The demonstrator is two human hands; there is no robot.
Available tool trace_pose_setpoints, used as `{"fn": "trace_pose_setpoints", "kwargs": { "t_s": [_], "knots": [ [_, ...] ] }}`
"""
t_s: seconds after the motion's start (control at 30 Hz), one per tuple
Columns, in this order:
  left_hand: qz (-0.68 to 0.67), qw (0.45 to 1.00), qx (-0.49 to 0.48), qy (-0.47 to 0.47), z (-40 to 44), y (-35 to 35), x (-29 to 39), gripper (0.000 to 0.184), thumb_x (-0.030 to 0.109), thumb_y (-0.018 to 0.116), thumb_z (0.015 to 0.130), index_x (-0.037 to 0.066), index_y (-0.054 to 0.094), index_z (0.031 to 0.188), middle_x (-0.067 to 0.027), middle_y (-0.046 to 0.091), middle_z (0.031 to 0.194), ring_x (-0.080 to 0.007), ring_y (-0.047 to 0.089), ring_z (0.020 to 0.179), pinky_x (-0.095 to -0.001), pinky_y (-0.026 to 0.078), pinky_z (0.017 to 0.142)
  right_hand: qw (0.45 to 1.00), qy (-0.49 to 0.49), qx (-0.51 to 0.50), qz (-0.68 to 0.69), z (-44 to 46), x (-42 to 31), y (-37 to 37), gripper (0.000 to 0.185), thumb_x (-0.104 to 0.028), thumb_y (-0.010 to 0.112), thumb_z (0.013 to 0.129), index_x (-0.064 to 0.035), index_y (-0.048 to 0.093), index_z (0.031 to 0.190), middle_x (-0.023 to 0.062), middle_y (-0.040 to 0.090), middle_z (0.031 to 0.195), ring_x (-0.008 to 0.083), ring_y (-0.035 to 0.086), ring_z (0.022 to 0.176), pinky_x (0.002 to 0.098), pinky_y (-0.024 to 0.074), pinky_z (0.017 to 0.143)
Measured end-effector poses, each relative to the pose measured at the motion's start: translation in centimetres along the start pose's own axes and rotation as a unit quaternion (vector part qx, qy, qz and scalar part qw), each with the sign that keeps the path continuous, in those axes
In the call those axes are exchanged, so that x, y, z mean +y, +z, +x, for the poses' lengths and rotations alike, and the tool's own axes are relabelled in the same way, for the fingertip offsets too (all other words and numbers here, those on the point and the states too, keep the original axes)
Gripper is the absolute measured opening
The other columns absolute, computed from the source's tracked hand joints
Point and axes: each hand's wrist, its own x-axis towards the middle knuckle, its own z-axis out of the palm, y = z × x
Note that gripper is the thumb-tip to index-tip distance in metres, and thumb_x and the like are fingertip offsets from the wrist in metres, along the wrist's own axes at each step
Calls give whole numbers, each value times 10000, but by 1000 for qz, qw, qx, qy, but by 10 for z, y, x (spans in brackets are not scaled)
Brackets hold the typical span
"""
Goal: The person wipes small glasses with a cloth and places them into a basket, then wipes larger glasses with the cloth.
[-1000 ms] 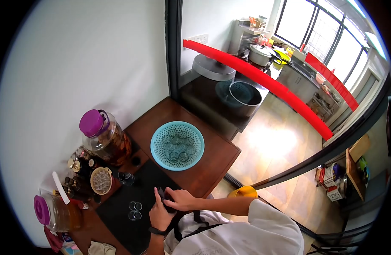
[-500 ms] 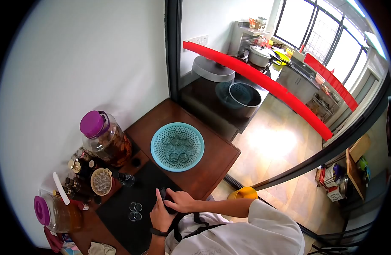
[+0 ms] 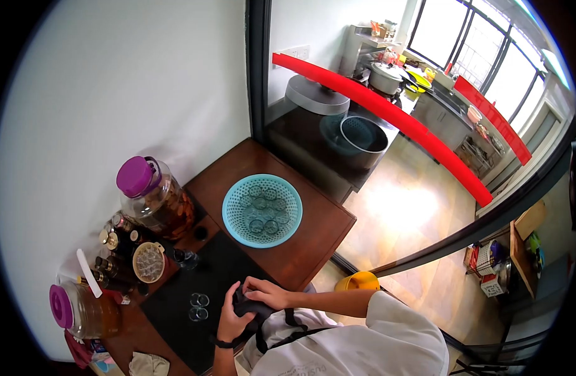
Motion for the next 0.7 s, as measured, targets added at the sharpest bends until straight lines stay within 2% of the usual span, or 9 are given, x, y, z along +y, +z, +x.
{"fn": "trace_pose_setpoints", "kwargs": {
  "t_s": [0.13,0.23,0.3,0.4,0.47,0.53,0.6,0.67,0.7],
  "knots": [
    [21,997,68,24,-6,5,-3,771,390,749,733,-10,450,1320,-166,570,1199,-245,561,1098,-337,437,959,998,-18,-13,66,6,18,3,203,-236,485,941,-43,483,1004,30,554,927,135,524,853,305,426,744],
    [34,995,92,19,-14,3,-3,752,421,732,760,-6,458,1316,-157,589,1165,-232,577,1073,-330,448,943,993,8,-37,115,10,25,4,239,-303,463,955,-74,490,1018,3,542,965,104,523,883,272,439,728],
    [0,993,114,27,-21,5,-1,785,455,739,760,-9,447,1322,-151,594,1158,-222,580,1069,-326,451,938,959,154,-77,224,12,24,0,304,-393,421,966,-106,491,1039,-6,541,967,74,529,892,249,450,705],
    [-44,984,168,27,-28,9,-10,914,555,757,740,-27,401,1349,-135,583,1185,-197,569,1089,-317,449,944,946,172,-50,270,11,13,4,352,-455,388,966,-129,486,1055,-11,538,967,55,529,890,236,454,677],
    [-27,990,118,70,-22,17,17,942,621,679,787,-63,384,1364,-128,504,1283,-197,520,1151,-309,398,997,957,119,-51,261,8,2,9,337,-432,395,969,-115,479,1048,-15,523,951,59,512,858,233,440,689],
    [-42,992,104,58,-22,16,14,963,630,659,799,-77,363,1383,-121,493,1298,-188,513,1159,-299,400,989,978,33,-39,200,7,2,9,328,-406,401,968,-94,471,1039,-8,501,927,69,491,852,229,414,737],
    [-114,986,115,49,-20,18,14,944,577,692,794,-76,360,1389,-131,539,1254,-194,541,1116,-305,418,969,989,14,-33,146,1,-5,3,316,-353,398,961,-55,466,1043,11,481,919,94,485,892,249,384,806],
    [-106,990,63,75,-21,17,18,757,423,606,890,-83,360,1396,-120,538,1272,-188,526,1135,-295,390,989,996,-38,-17,74,-5,0,-2,375,-387,394,972,-29,467,1056,32,501,951,105,501,898,259,401,812],
    [-115,988,64,77,-22,17,18,737,408,598,900,-81,362,1397,-122,536,1277,-185,520,1145,-296,386,995,996,-46,-18,73,-8,-2,-4,416,-414,392,975,-16,466,1070,50,512,976,118,510,899,268,409,818]
  ]
}}
